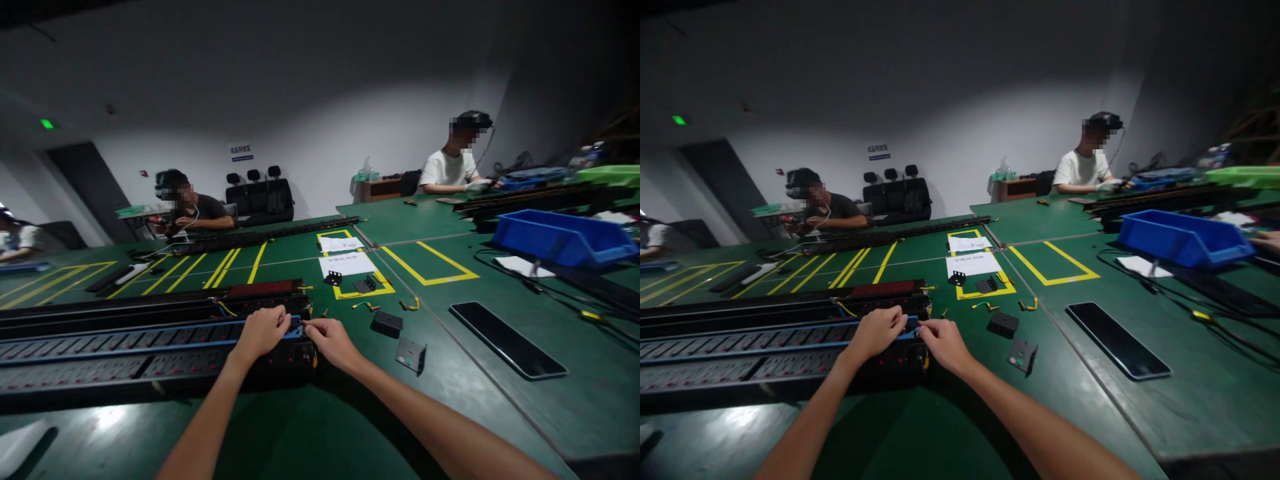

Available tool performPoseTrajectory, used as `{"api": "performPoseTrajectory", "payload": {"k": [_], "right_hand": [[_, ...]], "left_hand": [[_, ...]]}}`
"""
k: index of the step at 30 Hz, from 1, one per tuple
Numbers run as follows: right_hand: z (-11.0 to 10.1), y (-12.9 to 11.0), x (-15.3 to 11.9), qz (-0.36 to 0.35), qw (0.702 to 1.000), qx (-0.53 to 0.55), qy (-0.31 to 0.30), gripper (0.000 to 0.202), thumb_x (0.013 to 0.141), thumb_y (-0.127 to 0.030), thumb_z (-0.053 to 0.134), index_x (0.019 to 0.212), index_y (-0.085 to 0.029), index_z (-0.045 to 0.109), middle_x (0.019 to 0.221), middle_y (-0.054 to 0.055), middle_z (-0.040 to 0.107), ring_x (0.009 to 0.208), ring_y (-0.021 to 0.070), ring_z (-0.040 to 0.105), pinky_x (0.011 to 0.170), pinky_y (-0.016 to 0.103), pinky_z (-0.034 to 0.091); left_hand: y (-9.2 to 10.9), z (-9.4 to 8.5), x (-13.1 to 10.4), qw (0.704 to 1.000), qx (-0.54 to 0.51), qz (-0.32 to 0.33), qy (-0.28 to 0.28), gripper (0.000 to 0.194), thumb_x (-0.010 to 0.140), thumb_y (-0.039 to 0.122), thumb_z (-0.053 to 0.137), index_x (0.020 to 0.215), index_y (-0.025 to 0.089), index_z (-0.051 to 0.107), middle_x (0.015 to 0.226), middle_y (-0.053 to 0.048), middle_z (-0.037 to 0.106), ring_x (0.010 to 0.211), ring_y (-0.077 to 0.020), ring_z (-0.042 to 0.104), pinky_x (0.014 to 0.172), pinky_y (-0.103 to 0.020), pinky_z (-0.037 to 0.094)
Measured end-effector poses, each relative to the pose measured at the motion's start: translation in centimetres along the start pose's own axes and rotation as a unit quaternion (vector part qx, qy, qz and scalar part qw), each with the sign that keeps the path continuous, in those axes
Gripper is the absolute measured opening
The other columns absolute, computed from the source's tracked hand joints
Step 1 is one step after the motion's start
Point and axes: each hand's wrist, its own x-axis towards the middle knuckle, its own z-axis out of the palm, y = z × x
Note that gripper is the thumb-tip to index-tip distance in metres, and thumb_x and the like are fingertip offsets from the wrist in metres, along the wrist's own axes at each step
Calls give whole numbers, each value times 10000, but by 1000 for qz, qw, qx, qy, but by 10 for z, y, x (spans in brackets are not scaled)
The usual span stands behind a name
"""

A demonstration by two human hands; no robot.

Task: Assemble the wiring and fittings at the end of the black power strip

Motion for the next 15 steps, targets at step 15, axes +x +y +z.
{"api": "performPoseTrajectory", "payload": {"k": [15], "right_hand": [[5,0,2,14,1000,18,21,335,888,-259,495,946,-151,807,883,56,780,760,217,682,662,266,454]], "left_hand": [[2,-3,-1,1000,-4,-2,6,320,987,396,387,776,219,552,765,-39,679,777,-214,669,602,-267,321]]}}
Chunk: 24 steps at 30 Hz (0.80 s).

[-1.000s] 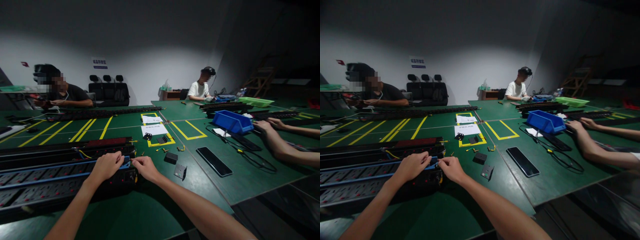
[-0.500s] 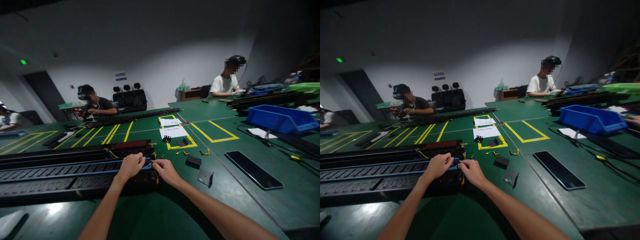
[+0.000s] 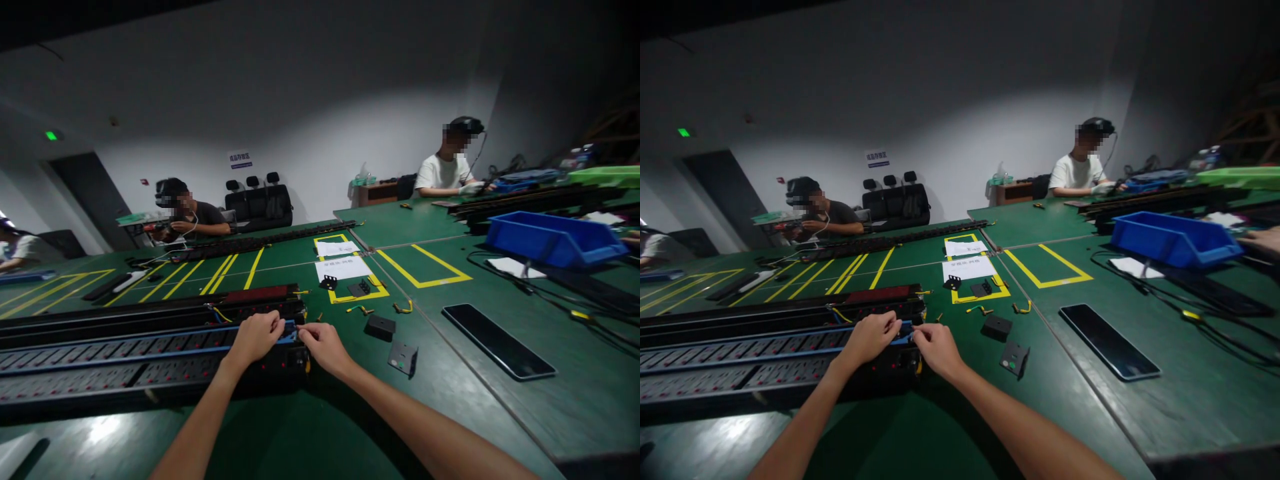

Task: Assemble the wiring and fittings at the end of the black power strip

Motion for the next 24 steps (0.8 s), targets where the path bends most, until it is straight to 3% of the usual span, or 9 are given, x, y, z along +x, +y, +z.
{"api": "performPoseTrajectory", "payload": {"k": [15,24], "right_hand": [[4,-4,1,46,999,-9,15,309,874,-262,515,899,-185,813,818,50,765,711,183,645,645,234,436],[2,-9,1,68,997,-40,18,297,888,-282,518,884,-204,804,758,21,736,654,154,601,606,223,384]], "left_hand": [[-7,6,4,1000,6,10,-10,329,990,403,358,756,222,501,704,-20,649,695,-205,642,566,-273,248],[-7,4,6,999,-27,-1,-18,345,977,426,351,734,226,492,692,-10,645,671,-192,622,579,-276,276]]}}
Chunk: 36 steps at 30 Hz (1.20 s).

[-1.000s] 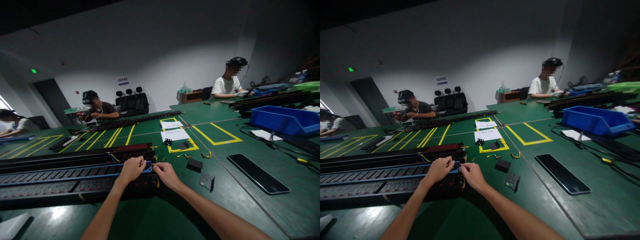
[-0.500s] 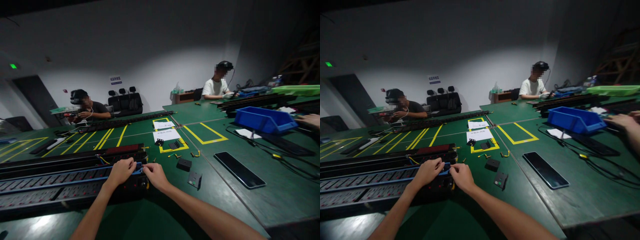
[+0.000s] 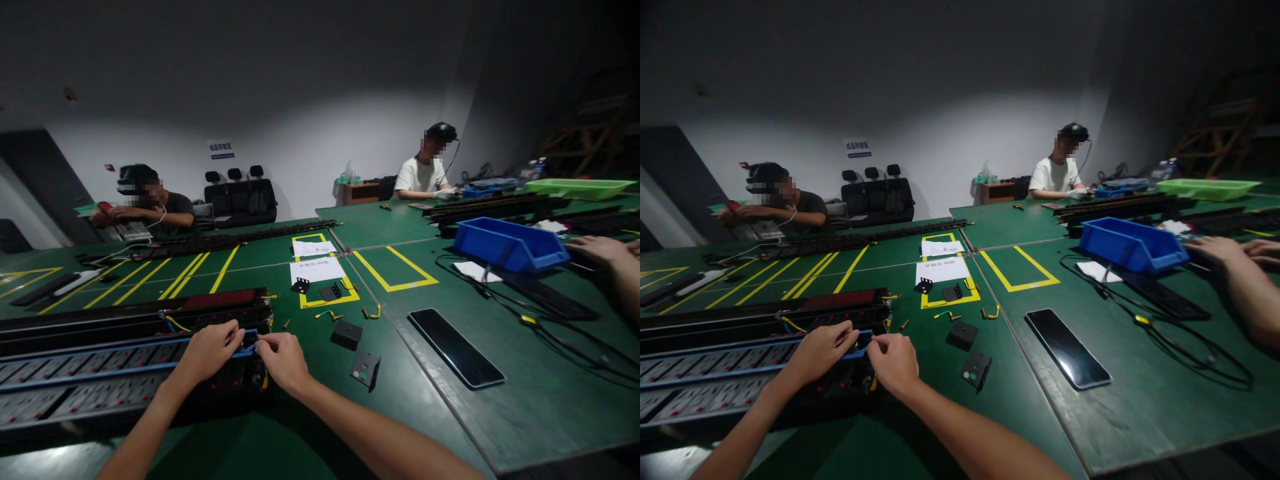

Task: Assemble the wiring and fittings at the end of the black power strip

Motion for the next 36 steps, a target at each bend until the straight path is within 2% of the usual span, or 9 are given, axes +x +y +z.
{"api": "performPoseTrajectory", "payload": {"k": [4,9,18,26,31,36], "right_hand": [[-2,-5,1,2,999,-40,8,380,917,-336,493,704,-206,779,624,8,670,559,135,517,542,243,307],[-3,-8,2,-11,998,-56,15,393,916,-373,497,668,-222,763,578,4,638,510,128,459,524,264,256],[-1,-1,1,-2,999,-47,-6,435,929,-401,459,706,-181,761,608,23,655,592,152,530,558,229,335],[5,12,3,-14,1000,3,8,451,900,-396,452,629,-155,719,576,15,594,611,165,526,589,233,378],[5,15,5,-32,999,24,18,436,878,-394,469,560,-154,646,558,-2,536,580,147,478,583,237,359],[4,16,6,-29,998,47,18,450,875,-400,488,494,-167,545,475,-26,429,506,119,386,510,237,286]], "left_hand": [[1,0,0,1000,0,-7,-4,350,973,423,341,717,228,479,679,-4,640,668,-190,623,586,-279,287],[0,0,1,1000,16,-6,-13,340,969,418,339,715,232,467,684,-15,646,685,-207,632,593,-287,290],[0,1,-1,1000,2,-7,-10,333,974,406,345,730,228,485,700,-20,656,701,-199,638,589,-282,295],[2,1,-3,1000,16,9,3,316,982,390,356,770,225,521,723,-30,661,709,-207,649,583,-265,282],[2,2,-5,1000,10,15,20,310,979,386,371,767,224,530,729,-34,661,725,-215,655,593,-262,296],[2,3,-6,999,15,14,29,309,976,388,382,768,223,540,738,-45,672,729,-229,663,605,-267,324]]}}
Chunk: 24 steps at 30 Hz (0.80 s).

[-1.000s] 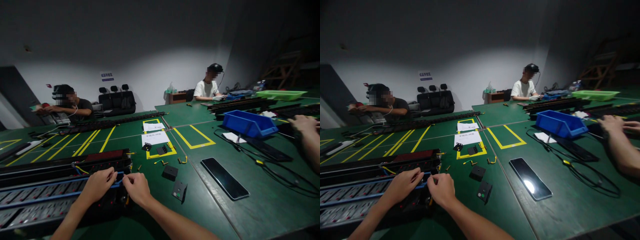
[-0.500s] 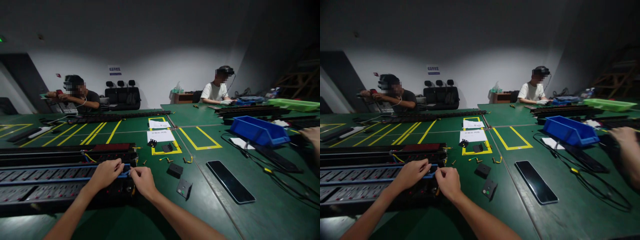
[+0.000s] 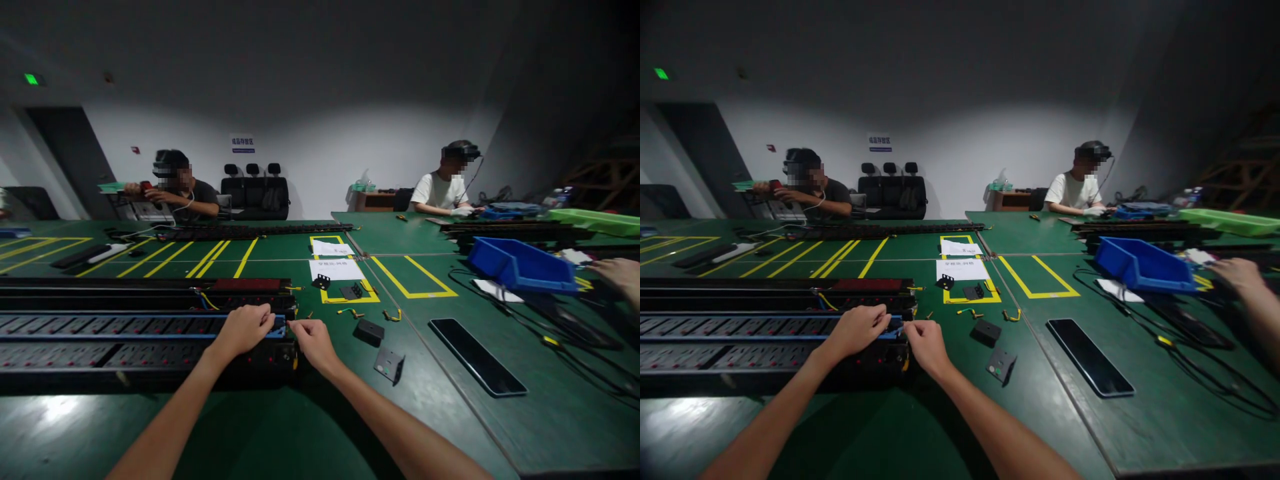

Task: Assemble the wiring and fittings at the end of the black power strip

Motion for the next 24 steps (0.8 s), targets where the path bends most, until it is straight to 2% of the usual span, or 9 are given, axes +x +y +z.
{"api": "performPoseTrajectory", "payload": {"k": [4,9,14,19,24], "right_hand": [[-2,2,0,18,1000,10,-4,501,895,-438,485,472,-173,518,426,-30,425,456,113,401,509,240,305],[-5,1,-2,46,999,6,-6,466,901,-451,474,598,-143,649,451,-27,469,460,119,442,494,237,307],[-6,1,-4,27,999,-15,-16,489,919,-452,456,596,-140,651,431,-28,465,460,119,450,512,238,322],[-7,0,-4,20,998,10,-52,507,924,-472,453,532,-168,562,430,-32,460,438,107,417,510,237,318],[-8,-5,-3,18,996,40,-84,611,934,-523,438,415,-202,446,386,-29,396,443,112,426,585,246,377]], "left_hand": [[-1,1,0,1000,2,7,7,308,980,384,382,780,223,552,752,-48,684,735,-238,673,605,-272,341],[-2,4,0,1000,0,6,15,305,975,387,397,775,221,557,739,-49,679,723,-242,671,599,-272,345],[-1,4,0,1000,-7,9,17,306,973,386,397,783,218,569,735,-53,679,715,-242,666,610,-275,357],[0,7,1,1000,-9,3,19,319,970,396,397,787,216,586,738,-57,683,708,-233,664,627,-274,373],[1,8,1,1000,-3,3,27,319,966,390,405,773,214,588,732,-57,685,705,-239,669,614,-274,366]]}}
